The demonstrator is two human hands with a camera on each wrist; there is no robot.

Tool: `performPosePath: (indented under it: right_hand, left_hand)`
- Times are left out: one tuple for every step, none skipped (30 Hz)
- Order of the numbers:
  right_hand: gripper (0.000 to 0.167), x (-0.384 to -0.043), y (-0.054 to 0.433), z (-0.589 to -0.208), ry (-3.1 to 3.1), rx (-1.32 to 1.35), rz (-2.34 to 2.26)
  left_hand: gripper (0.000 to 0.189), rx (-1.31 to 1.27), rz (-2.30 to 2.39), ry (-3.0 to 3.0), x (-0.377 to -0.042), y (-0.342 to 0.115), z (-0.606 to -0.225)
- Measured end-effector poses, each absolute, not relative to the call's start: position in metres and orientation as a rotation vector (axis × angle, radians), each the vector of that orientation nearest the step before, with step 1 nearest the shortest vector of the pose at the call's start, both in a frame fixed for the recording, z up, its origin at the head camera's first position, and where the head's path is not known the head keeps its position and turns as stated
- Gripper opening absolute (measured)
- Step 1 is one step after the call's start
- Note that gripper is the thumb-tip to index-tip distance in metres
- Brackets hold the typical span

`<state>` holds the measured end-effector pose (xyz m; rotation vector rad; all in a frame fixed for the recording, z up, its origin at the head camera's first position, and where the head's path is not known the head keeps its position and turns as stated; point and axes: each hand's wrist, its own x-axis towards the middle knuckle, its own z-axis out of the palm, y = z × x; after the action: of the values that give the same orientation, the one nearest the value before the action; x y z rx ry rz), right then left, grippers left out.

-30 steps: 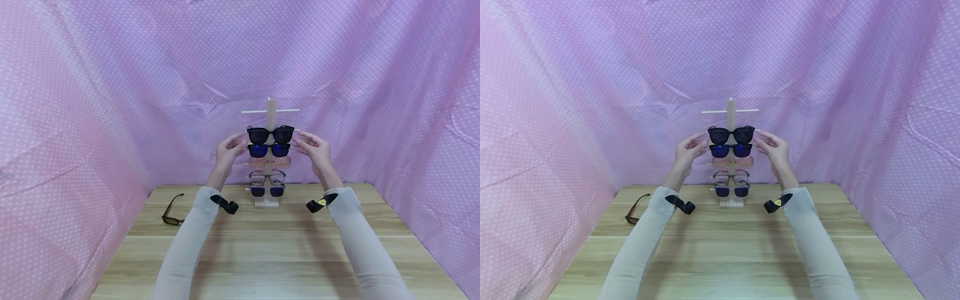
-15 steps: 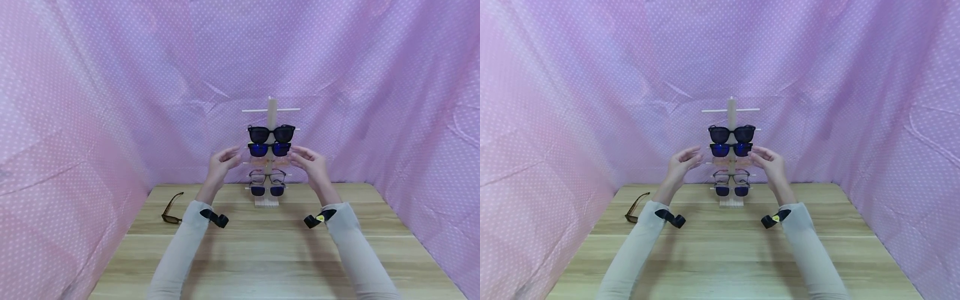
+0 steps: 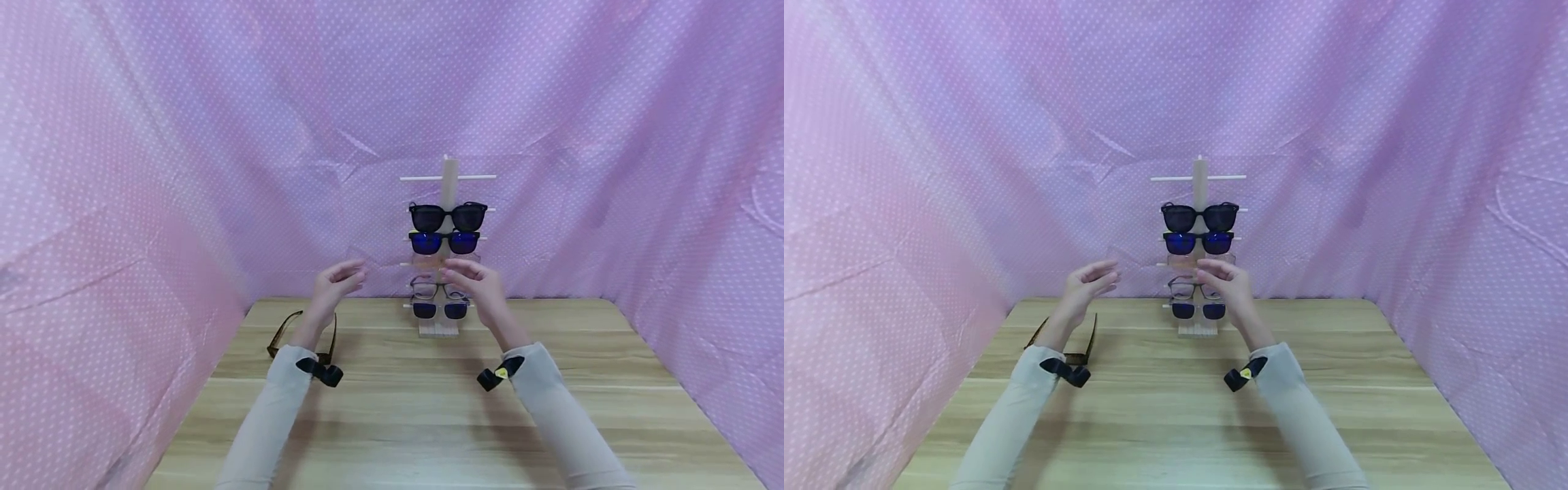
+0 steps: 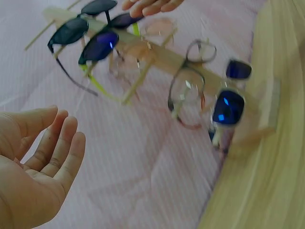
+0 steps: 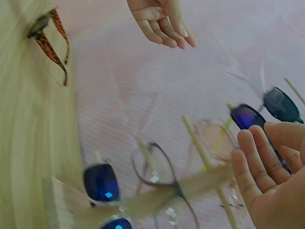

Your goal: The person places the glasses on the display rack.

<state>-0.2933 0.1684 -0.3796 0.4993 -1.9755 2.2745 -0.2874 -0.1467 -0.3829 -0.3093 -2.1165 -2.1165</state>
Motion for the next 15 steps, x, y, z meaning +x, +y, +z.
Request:
performPosePath:
  right_hand:
    - [0.042,-0.293,0.164,-0.382,-2.000,0.497,2.267]
    - [0.041,-0.292,0.159,-0.385,-2.031,0.496,2.256]
    - [0.040,-0.291,0.155,-0.387,-2.060,0.501,2.246]
    - [0.039,-0.291,0.150,-0.390,-2.083,0.512,2.241]
    - [0.038,-0.290,0.145,-0.393,-2.101,0.521,2.238]
    - [0.037,-0.290,0.141,-0.396,-2.109,0.534,2.241]
    - [0.037,-0.290,0.136,-0.399,-2.112,0.545,2.249]
    - [0.036,-0.290,0.131,-0.401,-2.114,0.549,2.260]
    - [0.036,-0.290,0.126,-0.404,-2.112,0.556,2.274]
    - [0.035,-0.290,0.121,-0.406,-2.116,0.550,2.284]
    - [0.035,-0.290,0.116,-0.409,-2.130,0.542,2.283]
    - [0.034,-0.289,0.112,-0.412,-2.150,0.533,2.277]
    - [0.034,-0.289,0.108,-0.415,-2.178,0.524,2.270]
    - [0.033,-0.288,0.104,-0.418,-2.193,0.513,2.271]
    - [0.032,-0.288,0.100,-0.421,-2.209,0.513,2.273]
  left_hand:
    - [0.042,-0.303,-2.110,-2.129,-0.287,-0.152,-0.385]
    - [0.042,-0.299,-2.111,-2.132,-0.287,-0.157,-0.388]
    - [0.042,-0.294,-2.104,-2.145,-0.286,-0.162,-0.391]
    - [0.042,-0.283,-2.100,-2.158,-0.285,-0.167,-0.393]
    - [0.042,-0.275,-2.090,-2.176,-0.285,-0.172,-0.396]
    - [0.043,-0.264,-2.087,-2.189,-0.284,-0.177,-0.399]
    - [0.044,-0.260,-2.081,-2.203,-0.284,-0.183,-0.401]
    - [0.045,-0.250,-2.071,-2.221,-0.283,-0.188,-0.404]
    - [0.046,-0.237,-2.058,-2.242,-0.282,-0.194,-0.406]
    - [0.047,-0.219,-2.049,-2.258,-0.281,-0.199,-0.409]
    - [0.047,-0.204,-2.041,-2.271,-0.280,-0.205,-0.411]
    - [0.047,-0.185,-2.030,-2.286,-0.279,-0.210,-0.414]
    - [0.048,-0.168,-2.026,-2.297,-0.277,-0.215,-0.416]
    - [0.048,-0.150,-2.017,-2.311,-0.276,-0.220,-0.419]
    - [0.048,-0.141,-2.008,-2.324,-0.275,-0.225,-0.422]
